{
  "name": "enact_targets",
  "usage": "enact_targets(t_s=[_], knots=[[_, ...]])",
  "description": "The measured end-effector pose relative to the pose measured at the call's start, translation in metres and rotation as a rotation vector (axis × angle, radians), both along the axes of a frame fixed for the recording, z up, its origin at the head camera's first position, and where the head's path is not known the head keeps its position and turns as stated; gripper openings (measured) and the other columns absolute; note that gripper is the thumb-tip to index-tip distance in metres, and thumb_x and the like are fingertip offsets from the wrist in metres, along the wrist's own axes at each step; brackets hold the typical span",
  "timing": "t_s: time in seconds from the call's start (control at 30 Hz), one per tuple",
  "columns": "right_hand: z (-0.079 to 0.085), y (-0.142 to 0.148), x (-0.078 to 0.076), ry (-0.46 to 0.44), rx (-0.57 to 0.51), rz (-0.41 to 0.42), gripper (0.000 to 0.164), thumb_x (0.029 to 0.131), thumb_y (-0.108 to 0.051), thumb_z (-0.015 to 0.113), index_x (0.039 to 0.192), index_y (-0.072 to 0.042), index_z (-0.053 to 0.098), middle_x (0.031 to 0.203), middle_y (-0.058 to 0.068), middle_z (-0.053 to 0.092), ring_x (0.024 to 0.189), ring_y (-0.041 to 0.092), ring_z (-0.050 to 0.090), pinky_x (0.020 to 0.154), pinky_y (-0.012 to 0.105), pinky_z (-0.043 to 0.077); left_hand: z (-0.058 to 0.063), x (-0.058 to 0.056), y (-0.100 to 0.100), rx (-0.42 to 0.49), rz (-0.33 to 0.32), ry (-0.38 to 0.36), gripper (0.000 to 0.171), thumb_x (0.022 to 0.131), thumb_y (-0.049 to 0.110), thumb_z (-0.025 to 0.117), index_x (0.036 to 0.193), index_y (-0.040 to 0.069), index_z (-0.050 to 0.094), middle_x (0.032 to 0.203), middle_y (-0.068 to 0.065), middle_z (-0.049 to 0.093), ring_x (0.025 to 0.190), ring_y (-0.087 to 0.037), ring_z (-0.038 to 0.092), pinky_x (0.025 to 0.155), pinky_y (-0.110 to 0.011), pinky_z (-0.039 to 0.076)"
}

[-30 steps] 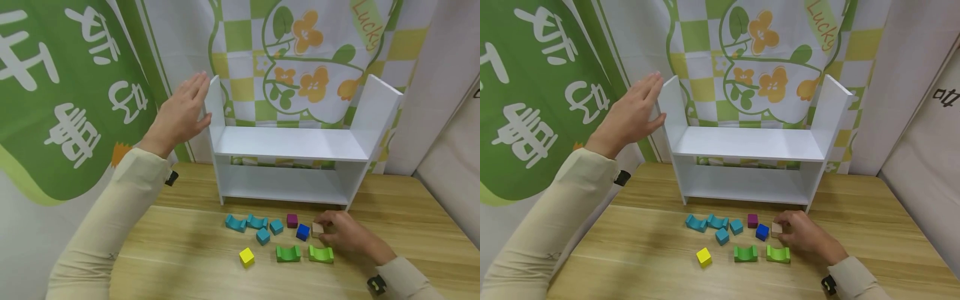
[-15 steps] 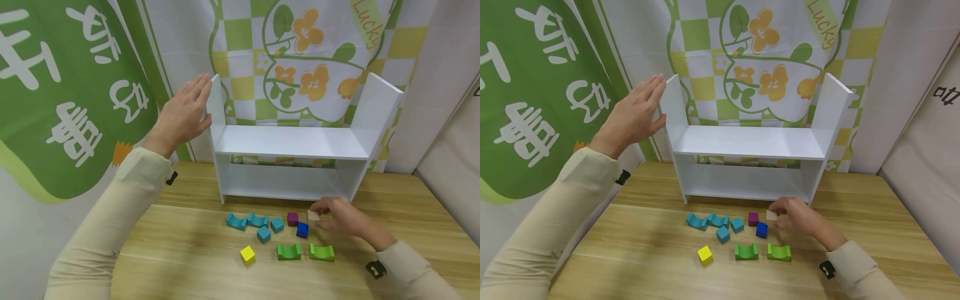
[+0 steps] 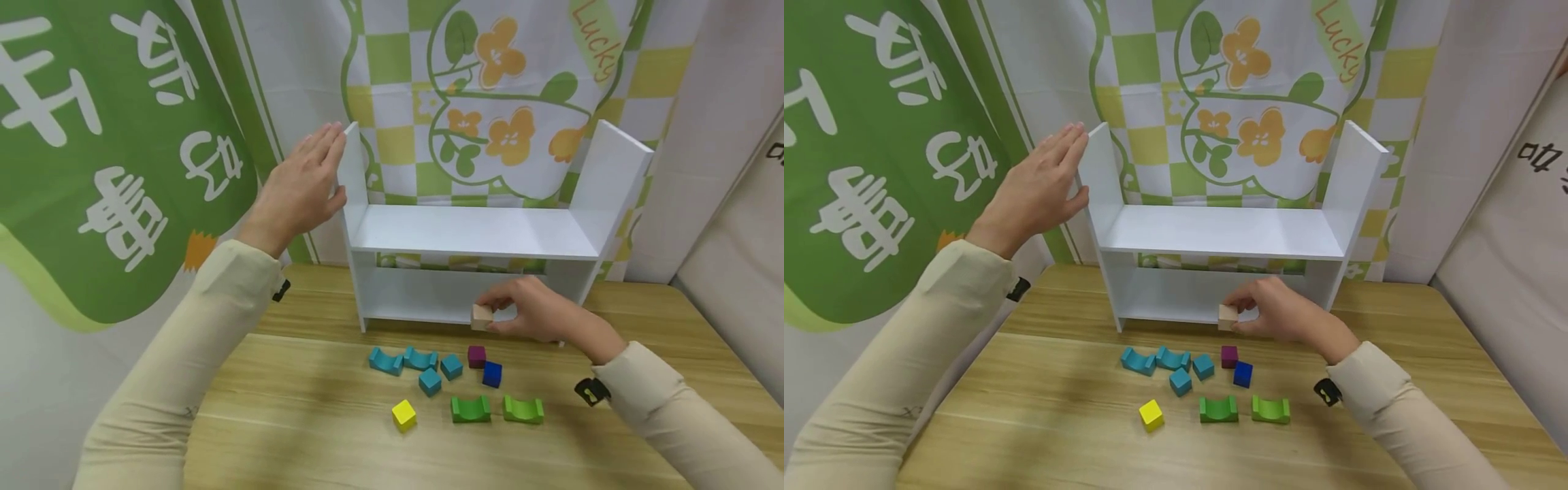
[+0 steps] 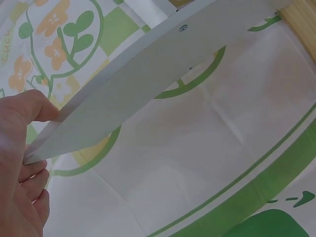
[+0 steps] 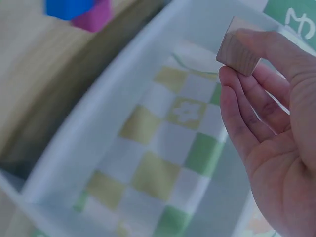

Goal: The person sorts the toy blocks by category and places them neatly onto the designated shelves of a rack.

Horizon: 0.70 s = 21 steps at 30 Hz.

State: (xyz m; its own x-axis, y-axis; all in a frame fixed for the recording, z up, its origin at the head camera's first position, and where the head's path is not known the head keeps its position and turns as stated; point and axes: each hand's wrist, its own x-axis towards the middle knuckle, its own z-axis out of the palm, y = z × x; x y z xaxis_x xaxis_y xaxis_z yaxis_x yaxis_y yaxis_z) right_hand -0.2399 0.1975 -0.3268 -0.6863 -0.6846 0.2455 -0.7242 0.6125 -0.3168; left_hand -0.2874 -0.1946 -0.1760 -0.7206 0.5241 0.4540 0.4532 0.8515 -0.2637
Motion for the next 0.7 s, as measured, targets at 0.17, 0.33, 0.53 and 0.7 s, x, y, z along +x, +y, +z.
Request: enact_targets(t_s=[0.17, 0.33, 0.53, 0.7], knots=[[0.026, -0.021, -0.008, 0.032, 0.014, 0.044, 0.032, 0.088, -0.013, 0.085, 0.119, -0.007, 0.078, 0.113, 0.005, 0.079, 0.097, 0.019, 0.077, 0.083, 0.034, 0.068, 0.000, -0.001, -0.001, 0.010, -0.012, 0.002, 0.074, 0.106, 0.019, 0.054, 0.165, -0.008, 0.019, 0.175, -0.024, 0.019, 0.164, -0.038, 0.020, 0.138, -0.048, 0.015], [0.048, -0.042, -0.016, 0.050, 0.029, 0.045, 0.033, 0.088, -0.015, 0.086, 0.119, -0.010, 0.079, 0.114, 0.004, 0.079, 0.098, 0.017, 0.076, 0.086, 0.036, 0.067, 0.000, -0.002, -0.001, -0.005, -0.013, -0.001, 0.074, 0.105, 0.020, 0.054, 0.164, -0.009, 0.020, 0.175, -0.024, 0.020, 0.164, -0.038, 0.020, 0.138, -0.048, 0.015], [0.069, -0.066, -0.028, -0.018, 0.003, 0.027, 0.036, 0.088, -0.016, 0.086, 0.122, -0.007, 0.078, 0.116, 0.007, 0.079, 0.100, 0.019, 0.078, 0.090, 0.040, 0.068, -0.001, -0.004, 0.000, -0.009, -0.015, 0.009, 0.073, 0.105, 0.020, 0.053, 0.164, -0.009, 0.021, 0.175, -0.024, 0.021, 0.164, -0.038, 0.021, 0.138, -0.047, 0.016], [0.083, -0.086, -0.040, -0.044, -0.013, 0.029, 0.036, 0.089, -0.016, 0.085, 0.123, -0.008, 0.077, 0.116, 0.007, 0.080, 0.102, 0.021, 0.078, 0.092, 0.041, 0.067, 0.000, -0.003, -0.001, -0.012, -0.014, 0.018, 0.073, 0.105, 0.020, 0.054, 0.163, -0.009, 0.022, 0.175, -0.024, 0.021, 0.164, -0.038, 0.021, 0.138, -0.047, 0.017]])
